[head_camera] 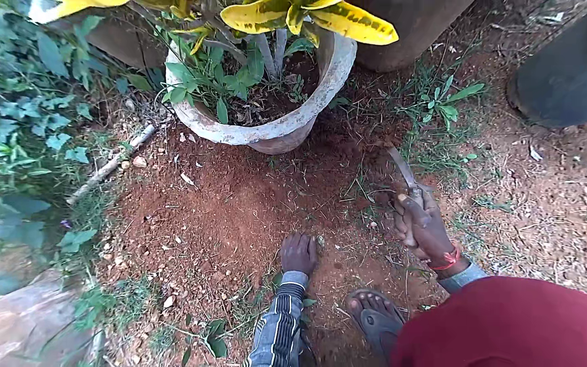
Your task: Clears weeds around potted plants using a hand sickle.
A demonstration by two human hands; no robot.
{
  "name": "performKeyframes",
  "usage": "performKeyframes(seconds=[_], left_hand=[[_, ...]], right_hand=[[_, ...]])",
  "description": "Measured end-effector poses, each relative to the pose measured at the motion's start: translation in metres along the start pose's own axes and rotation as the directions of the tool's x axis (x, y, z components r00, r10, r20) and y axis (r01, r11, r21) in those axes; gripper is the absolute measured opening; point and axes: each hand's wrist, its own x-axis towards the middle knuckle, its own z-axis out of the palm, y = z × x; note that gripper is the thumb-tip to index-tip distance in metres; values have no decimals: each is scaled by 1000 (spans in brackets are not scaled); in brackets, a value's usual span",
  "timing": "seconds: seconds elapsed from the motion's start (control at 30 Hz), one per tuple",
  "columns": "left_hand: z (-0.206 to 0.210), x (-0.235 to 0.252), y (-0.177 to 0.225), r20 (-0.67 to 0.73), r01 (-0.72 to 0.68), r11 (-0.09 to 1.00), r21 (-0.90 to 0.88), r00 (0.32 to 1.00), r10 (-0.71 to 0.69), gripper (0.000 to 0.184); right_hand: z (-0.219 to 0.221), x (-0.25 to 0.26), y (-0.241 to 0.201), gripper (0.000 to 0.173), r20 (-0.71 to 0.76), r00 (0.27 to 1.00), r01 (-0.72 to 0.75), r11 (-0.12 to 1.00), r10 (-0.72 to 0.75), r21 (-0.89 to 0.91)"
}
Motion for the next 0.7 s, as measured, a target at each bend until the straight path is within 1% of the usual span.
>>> performKeyframes(seconds=[0.07, 0.1, 0.13, 0.17, 0.2, 0.23, 0.27, 0.3, 0.33, 0.4, 0.47, 0.5, 0.6, 0.63, 0.7], left_hand=[[0, -1, -1, 2, 9, 1000, 5, 1000, -9, 41], [-1, 0, -1, 9, 16, 1000, 4, 1000, -16, 40], [-2, 1, -1, 29, 26, 1000, -5, 999, -26, 39], [-3, 1, -1, 51, 36, 999, -8, 998, -36, 39], [-4, 1, 0, 56, 38, 999, -5, 998, -37, 39], [-3, 2, -1, 44, 29, 1000, -1, 999, -29, 39], [-3, 2, -1, 28, 22, 1000, 1, 999, -22, 39], [-2, 0, -1, 19, 21, 1000, 3, 1000, -21, 39], [-1, -1, 0, 16, 20, 1000, 3, 1000, -20, 39], [1, -2, -1, 7, 19, 1000, 4, 1000, -19, 39], [2, 1, -1, -2, 18, 1000, 6, 1000, -18, 39], [2, 0, -2, 3, 19, 1000, 7, 1000, -20, 40], [3, -1, -2, -1, 14, 1000, 6, 1000, -14, 40], [3, 0, -2, -3, 16, 1000, 5, 1000, -16, 39], [2, 0, -2, -13, 13, 1000, 13, 1000, -13, 39]], right_hand=[[7, 2, 5, 36, -52, 999, -9, 989, 1, -147], [18, 20, 9, 37, -57, 998, -41, 981, 31, -191], [32, 48, 12, 36, -37, 997, -76, 974, 70, -215], [46, 82, 13, 34, 2, 995, -96, 975, 98, -200], [58, 113, 13, 30, 40, 993, -107, 986, 113, -132], [69, 138, 10, 22, 82, 990, -118, 993, 117, 6], [78, 155, 3, 11, 116, 985, -145, 971, 125, 188], [84, 161, -5, 8, 146, 981, -172, 927, 129, 334], [88, 160, -14, 12, 168, 978, -185, 886, 124, 425], [82, 145, -34, 13, 180, 980, -168, 860, 91, 481], [66, 132, -54, 13, 193, 980, -141, 877, 56, 460], [57, 126, -62, 13, 176, 984, -107, 888, 30, 448], [46, 122, -74, 8, 54, 991, 95, 940, -119, 329], [50, 129, -72, 12, 9, 983, 174, 952, -183, 252], [60, 150, -51, 33, -23, 955, 296, 954, -297, -34]])
